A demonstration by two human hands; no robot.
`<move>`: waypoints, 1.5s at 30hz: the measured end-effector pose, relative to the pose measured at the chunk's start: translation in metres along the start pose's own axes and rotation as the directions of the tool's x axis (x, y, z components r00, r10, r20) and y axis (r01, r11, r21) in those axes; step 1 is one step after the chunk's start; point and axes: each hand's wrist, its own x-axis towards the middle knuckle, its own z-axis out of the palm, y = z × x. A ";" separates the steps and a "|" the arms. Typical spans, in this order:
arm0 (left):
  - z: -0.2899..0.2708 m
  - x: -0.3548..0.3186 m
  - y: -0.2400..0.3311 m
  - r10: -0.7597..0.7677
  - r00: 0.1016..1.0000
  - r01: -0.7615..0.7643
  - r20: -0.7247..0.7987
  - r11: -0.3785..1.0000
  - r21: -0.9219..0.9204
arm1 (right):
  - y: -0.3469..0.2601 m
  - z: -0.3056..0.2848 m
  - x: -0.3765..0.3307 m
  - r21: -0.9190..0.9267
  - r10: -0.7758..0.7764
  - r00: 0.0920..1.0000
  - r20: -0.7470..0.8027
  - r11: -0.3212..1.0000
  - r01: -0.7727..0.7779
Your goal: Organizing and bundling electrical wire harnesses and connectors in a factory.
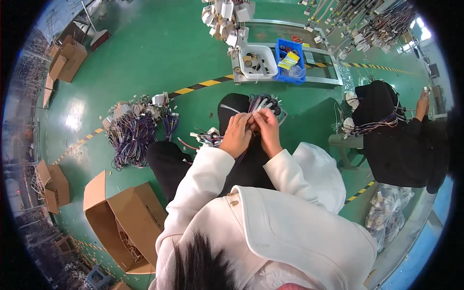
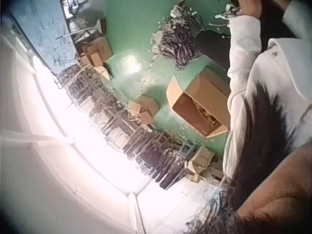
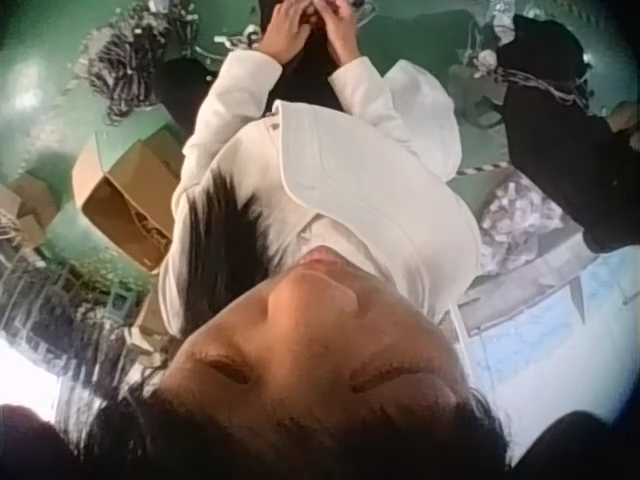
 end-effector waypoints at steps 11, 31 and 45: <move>-0.004 -0.013 -0.015 -0.536 0.842 0.269 -0.061 0.515 -0.814 | -0.009 0.027 -0.016 0.034 -0.203 0.979 0.006 0.979 0.203; -0.027 -0.006 -0.028 -0.288 0.918 0.383 0.272 0.821 -0.424 | -0.046 0.041 -0.004 -0.667 -0.580 0.588 0.564 0.101 0.739; -0.051 0.021 -0.011 -0.226 0.806 0.533 0.548 0.679 -0.504 | -0.040 0.004 -0.054 -0.765 -0.420 0.706 0.571 0.040 0.643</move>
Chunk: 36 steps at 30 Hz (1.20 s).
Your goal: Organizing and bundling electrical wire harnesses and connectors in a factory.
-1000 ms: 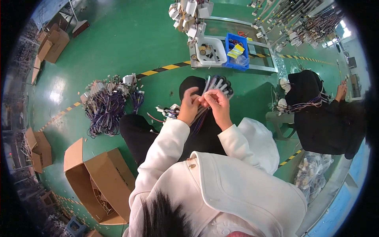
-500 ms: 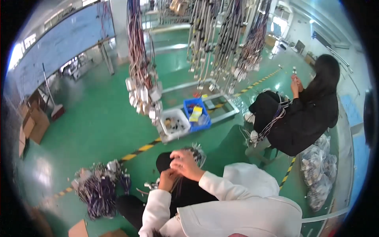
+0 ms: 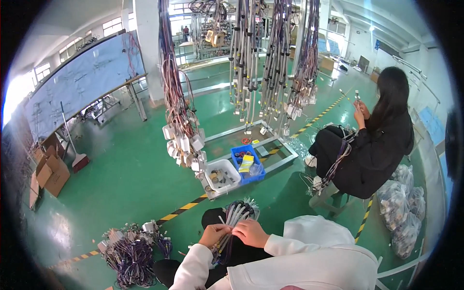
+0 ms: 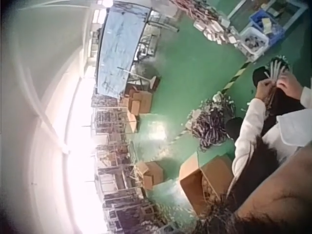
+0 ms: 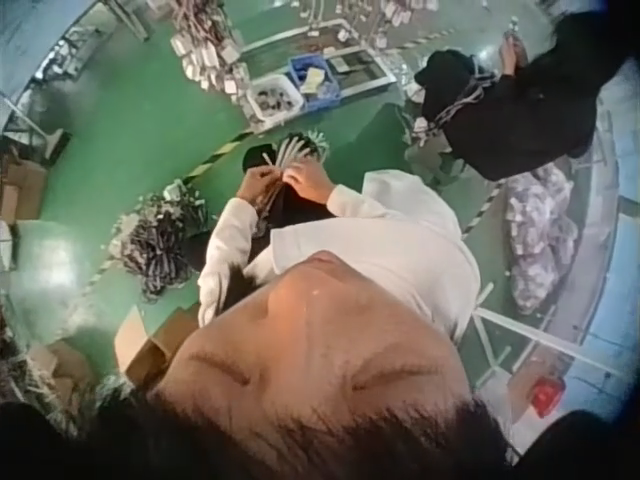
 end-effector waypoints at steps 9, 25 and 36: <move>-0.015 0.004 0.008 0.079 0.986 -0.114 0.146 0.962 0.248 | 0.023 0.011 0.023 0.604 0.287 0.911 0.296 0.682 -0.411; -0.007 0.005 0.019 0.738 0.377 -0.624 0.560 -0.244 0.742 | 0.067 0.043 0.010 0.500 0.014 0.973 0.230 0.856 -0.131; -0.008 -0.002 -0.017 0.825 0.491 -0.585 0.279 0.075 0.808 | 0.022 0.015 0.017 0.387 0.157 0.978 0.136 0.900 -0.199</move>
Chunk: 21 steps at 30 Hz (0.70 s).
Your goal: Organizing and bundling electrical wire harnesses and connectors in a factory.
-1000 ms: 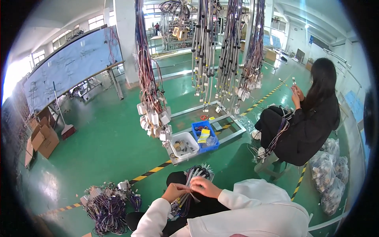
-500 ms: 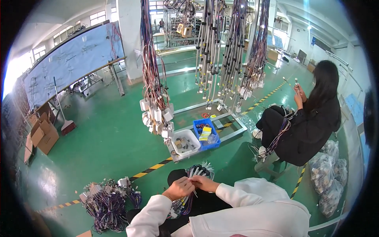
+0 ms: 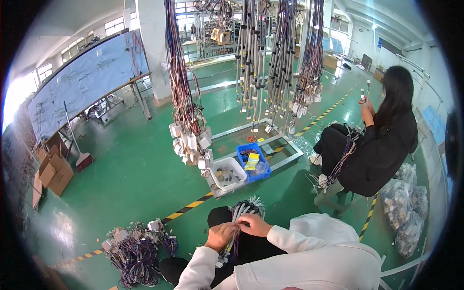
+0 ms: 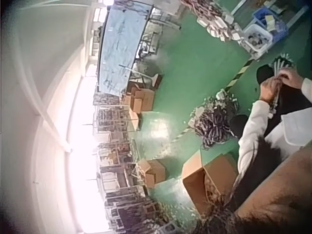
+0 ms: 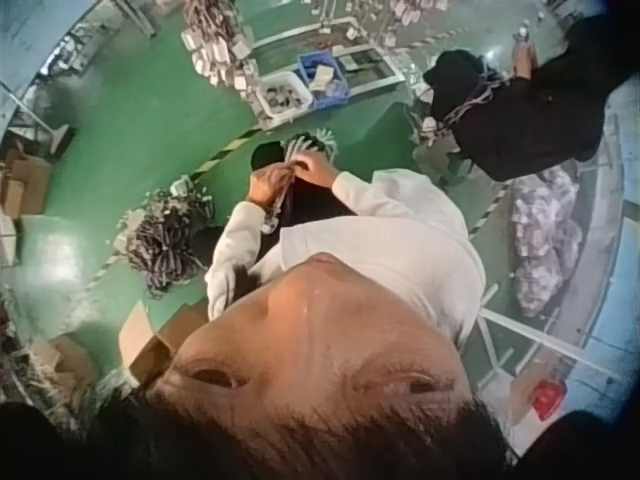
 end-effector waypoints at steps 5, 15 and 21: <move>-0.004 -0.005 0.000 -0.105 0.994 0.106 0.012 0.991 -0.088 | -0.019 -0.011 -0.005 -0.329 -0.299 0.953 -0.049 0.906 0.267; 0.000 -0.034 0.022 -0.729 0.672 0.608 0.129 0.444 -0.658 | 0.022 0.004 -0.058 0.027 0.103 0.993 -0.059 0.994 -0.101; -0.011 -0.032 0.016 -0.757 0.509 0.677 0.409 0.059 -0.734 | 0.003 0.007 -0.047 0.289 0.087 0.996 -0.007 0.954 -0.081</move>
